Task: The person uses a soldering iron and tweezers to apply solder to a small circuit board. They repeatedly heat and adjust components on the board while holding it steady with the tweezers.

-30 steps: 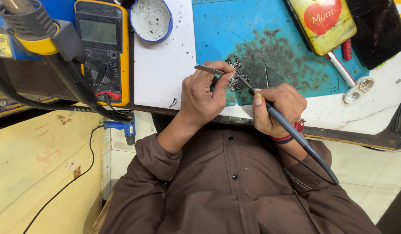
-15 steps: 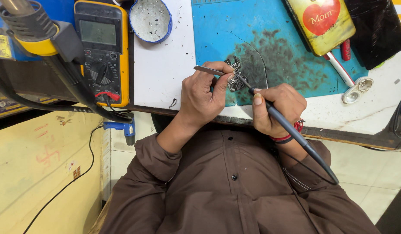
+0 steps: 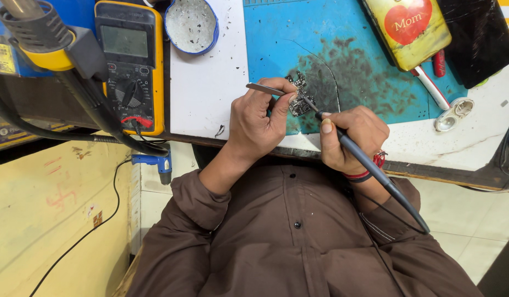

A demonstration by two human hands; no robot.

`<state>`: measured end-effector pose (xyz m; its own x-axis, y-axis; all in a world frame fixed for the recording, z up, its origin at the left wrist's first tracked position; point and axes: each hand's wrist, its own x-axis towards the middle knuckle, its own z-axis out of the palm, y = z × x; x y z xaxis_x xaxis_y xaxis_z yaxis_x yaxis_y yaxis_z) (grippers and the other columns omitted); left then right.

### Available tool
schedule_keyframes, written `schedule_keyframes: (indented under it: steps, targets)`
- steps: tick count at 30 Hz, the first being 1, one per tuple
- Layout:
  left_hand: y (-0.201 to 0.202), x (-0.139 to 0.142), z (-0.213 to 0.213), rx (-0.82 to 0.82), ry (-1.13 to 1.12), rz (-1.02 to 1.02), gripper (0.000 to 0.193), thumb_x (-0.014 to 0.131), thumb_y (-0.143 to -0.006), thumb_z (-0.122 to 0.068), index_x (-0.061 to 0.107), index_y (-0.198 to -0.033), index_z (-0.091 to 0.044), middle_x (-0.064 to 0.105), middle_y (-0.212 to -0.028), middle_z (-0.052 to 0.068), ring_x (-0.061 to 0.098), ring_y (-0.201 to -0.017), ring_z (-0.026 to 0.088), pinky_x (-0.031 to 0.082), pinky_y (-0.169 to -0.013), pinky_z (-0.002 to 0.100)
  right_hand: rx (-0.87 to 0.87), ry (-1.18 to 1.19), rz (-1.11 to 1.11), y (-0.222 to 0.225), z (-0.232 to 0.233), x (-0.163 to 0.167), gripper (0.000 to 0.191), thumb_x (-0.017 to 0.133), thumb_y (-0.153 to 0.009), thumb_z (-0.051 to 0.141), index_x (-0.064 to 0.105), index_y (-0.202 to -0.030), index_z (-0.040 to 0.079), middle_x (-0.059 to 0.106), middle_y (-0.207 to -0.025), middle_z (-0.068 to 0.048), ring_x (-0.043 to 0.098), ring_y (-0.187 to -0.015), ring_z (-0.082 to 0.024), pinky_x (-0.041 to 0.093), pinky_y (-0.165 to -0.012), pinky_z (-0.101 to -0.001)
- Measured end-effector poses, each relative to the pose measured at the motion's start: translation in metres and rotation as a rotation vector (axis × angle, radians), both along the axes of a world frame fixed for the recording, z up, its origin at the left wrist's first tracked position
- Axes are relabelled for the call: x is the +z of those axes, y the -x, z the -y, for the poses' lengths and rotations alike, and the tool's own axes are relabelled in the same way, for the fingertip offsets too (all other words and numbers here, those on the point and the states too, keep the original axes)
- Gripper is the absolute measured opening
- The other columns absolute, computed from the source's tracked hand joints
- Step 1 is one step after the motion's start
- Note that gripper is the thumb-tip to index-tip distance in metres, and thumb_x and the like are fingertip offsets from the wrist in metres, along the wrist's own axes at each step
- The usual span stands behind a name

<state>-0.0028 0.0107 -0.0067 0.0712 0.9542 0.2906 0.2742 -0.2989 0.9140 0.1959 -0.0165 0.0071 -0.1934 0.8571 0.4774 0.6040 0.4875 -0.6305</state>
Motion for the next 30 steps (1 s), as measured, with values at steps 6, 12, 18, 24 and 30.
schedule_keyframes:
  steps: [6,12,18,24,30]
  targets:
    - [0.0003,0.0007,0.0007,0.005,0.002,-0.011,0.010,0.070,-0.104,-0.009,0.064,-0.109,-0.003,0.072,-0.102,0.007,0.069,-0.069,0.014,0.055,-0.062,0.028,0.002,-0.002,0.006,0.0001,0.0009,-0.0005,0.009,0.070,-0.097,0.003,0.063,-0.091,0.003,0.073,-0.085,-0.011,0.063,-0.065,-0.025,0.047,-0.060,-0.0330]
    - [-0.0002,0.0003,0.0002,0.003,-0.005,-0.010,0.009,0.069,-0.105,-0.009,0.063,-0.109,-0.003,0.072,-0.102,0.007,0.069,-0.070,0.014,0.055,-0.063,0.028,0.000,-0.003,0.009,-0.0017,0.0013,-0.0006,0.008,0.069,-0.097,0.004,0.064,-0.092,0.003,0.073,-0.086,-0.011,0.063,-0.065,-0.024,0.047,-0.060,-0.0329]
    - [-0.0003,-0.0008,0.0002,-0.002,0.005,-0.002,0.009,0.069,-0.105,-0.009,0.064,-0.108,-0.003,0.073,-0.100,0.006,0.069,-0.070,0.013,0.055,-0.061,0.026,-0.001,-0.015,0.013,-0.0014,0.0015,-0.0010,0.008,0.069,-0.098,0.004,0.063,-0.093,0.003,0.074,-0.086,-0.011,0.062,-0.065,-0.024,0.047,-0.060,-0.0328]
    - [-0.0001,-0.0014,-0.0002,-0.004,0.006,-0.008,0.009,0.068,-0.105,-0.009,0.064,-0.109,-0.003,0.072,-0.099,0.006,0.070,-0.070,0.013,0.055,-0.061,0.026,-0.007,-0.001,0.018,-0.0019,0.0023,-0.0009,0.010,0.070,-0.099,0.005,0.062,-0.093,0.003,0.073,-0.085,-0.010,0.061,-0.064,-0.024,0.047,-0.059,-0.0328]
    - [0.0003,-0.0006,0.0005,-0.002,-0.002,-0.007,0.009,0.069,-0.105,-0.009,0.064,-0.108,-0.003,0.072,-0.101,0.007,0.070,-0.072,0.014,0.056,-0.063,0.027,-0.010,-0.017,0.006,-0.0009,0.0017,-0.0020,0.009,0.070,-0.098,0.005,0.063,-0.092,0.003,0.072,-0.084,-0.011,0.061,-0.064,-0.024,0.046,-0.059,-0.0331]
